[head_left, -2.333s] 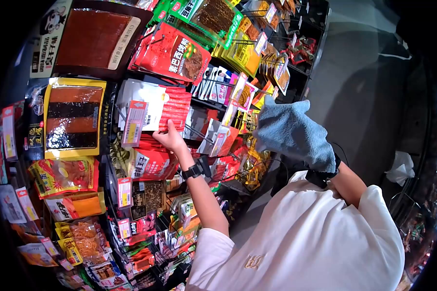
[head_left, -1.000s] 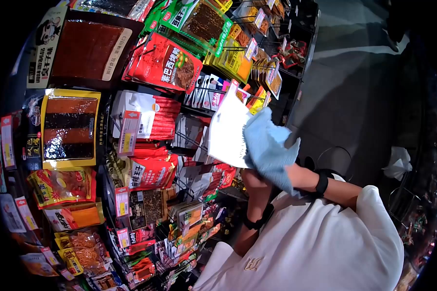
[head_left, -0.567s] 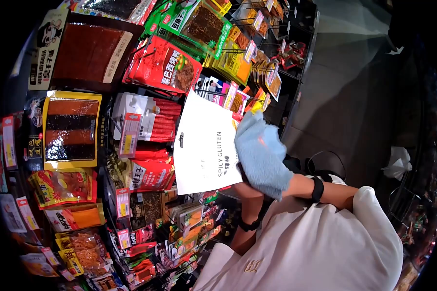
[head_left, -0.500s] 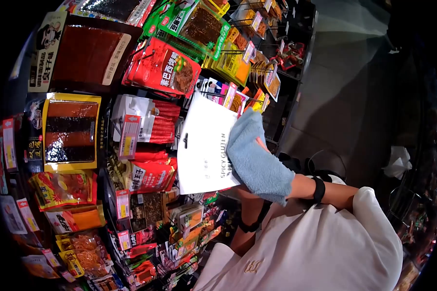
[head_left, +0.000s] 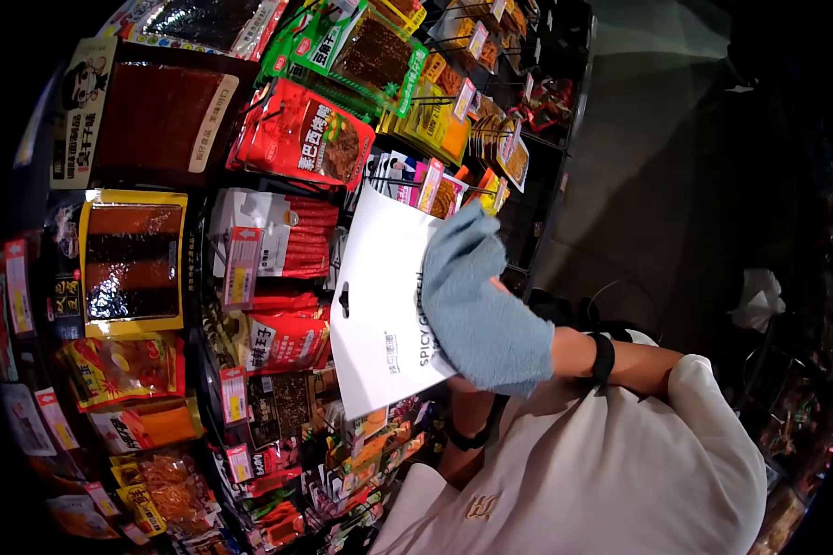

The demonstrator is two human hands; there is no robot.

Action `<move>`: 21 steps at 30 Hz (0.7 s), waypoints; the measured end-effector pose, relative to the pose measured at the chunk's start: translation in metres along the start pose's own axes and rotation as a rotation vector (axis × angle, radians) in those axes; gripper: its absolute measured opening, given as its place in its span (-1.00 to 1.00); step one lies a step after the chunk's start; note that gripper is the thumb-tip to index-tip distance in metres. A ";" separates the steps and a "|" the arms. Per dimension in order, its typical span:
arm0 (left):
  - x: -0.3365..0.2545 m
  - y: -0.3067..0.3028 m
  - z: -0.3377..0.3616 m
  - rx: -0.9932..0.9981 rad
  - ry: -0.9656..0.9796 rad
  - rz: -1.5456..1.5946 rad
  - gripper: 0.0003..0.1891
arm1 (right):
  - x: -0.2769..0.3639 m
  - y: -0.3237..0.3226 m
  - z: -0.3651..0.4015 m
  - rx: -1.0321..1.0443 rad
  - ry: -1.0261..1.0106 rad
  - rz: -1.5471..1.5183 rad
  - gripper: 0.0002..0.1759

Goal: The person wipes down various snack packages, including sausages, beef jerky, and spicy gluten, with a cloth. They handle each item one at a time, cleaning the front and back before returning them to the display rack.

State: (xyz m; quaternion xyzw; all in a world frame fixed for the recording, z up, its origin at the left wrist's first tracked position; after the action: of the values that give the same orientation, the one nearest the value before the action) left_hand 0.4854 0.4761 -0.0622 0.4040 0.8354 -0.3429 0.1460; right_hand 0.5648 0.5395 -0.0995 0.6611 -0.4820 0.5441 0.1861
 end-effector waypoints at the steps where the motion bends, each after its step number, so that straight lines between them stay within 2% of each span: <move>1: -0.005 0.001 -0.006 -0.058 0.030 0.054 -0.33 | -0.007 -0.006 -0.001 -0.015 0.037 -0.003 -0.47; 3: -0.003 -0.004 -0.006 -0.090 0.043 0.034 -0.36 | -0.013 -0.009 0.000 -0.031 0.081 -0.004 -0.47; 5: 0.030 -0.004 0.011 -0.125 -0.491 0.279 -0.40 | -0.001 -0.002 0.004 -0.008 0.033 0.014 -0.47; 7: 0.028 -0.003 0.011 -0.229 -0.619 0.648 -0.27 | 0.019 0.007 0.005 0.023 -0.049 0.041 -0.47; 8: 0.026 -0.002 0.007 -0.226 -0.617 0.647 -0.27 | 0.024 0.009 0.004 0.038 -0.080 0.058 -0.47; 12: -0.005 -0.002 -0.013 0.123 -0.162 -0.097 -0.38 | -0.002 0.004 0.003 0.127 -0.009 -0.043 -0.47; 13: 0.009 0.004 -0.007 -0.019 -0.325 0.187 -0.44 | -0.009 0.000 0.005 0.148 0.031 -0.083 -0.47; 15: 0.011 0.007 -0.002 0.036 -0.340 0.156 -0.51 | -0.015 -0.004 0.007 0.150 0.050 -0.075 -0.48; 16: 0.014 0.005 -0.003 -0.004 -0.383 0.200 -0.51 | -0.011 -0.004 0.007 0.136 0.029 -0.029 -0.48; 17: 0.017 0.004 -0.003 -0.041 -0.427 0.244 -0.51 | -0.006 -0.003 0.008 0.122 -0.018 0.054 -0.48; 18: 0.015 -0.002 -0.009 0.016 -0.322 0.152 -0.52 | -0.005 -0.003 0.007 0.105 -0.072 0.151 -0.48; 19: 0.020 -0.011 -0.007 0.020 -0.323 0.153 -0.52 | -0.006 -0.002 0.007 0.085 -0.131 0.272 -0.48; 21: 0.037 -0.032 0.001 -0.025 -0.442 0.142 -0.54 | -0.014 -0.003 0.001 0.012 -0.193 0.494 -0.48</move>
State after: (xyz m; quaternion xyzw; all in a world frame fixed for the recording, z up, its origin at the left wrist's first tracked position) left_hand 0.4374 0.4824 -0.0680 0.3749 0.7568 -0.4014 0.3543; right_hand 0.5689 0.5467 -0.1113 0.5733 -0.6409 0.5104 -0.0030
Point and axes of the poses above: each hand's wrist, its own z-axis away from the middle knuckle, its own y-axis out of the palm, x = y × z, the point moved 6 cm from there along -z, towards the middle knuckle, and after that the axes turned 10 degrees about y, right-handed, at the moved point
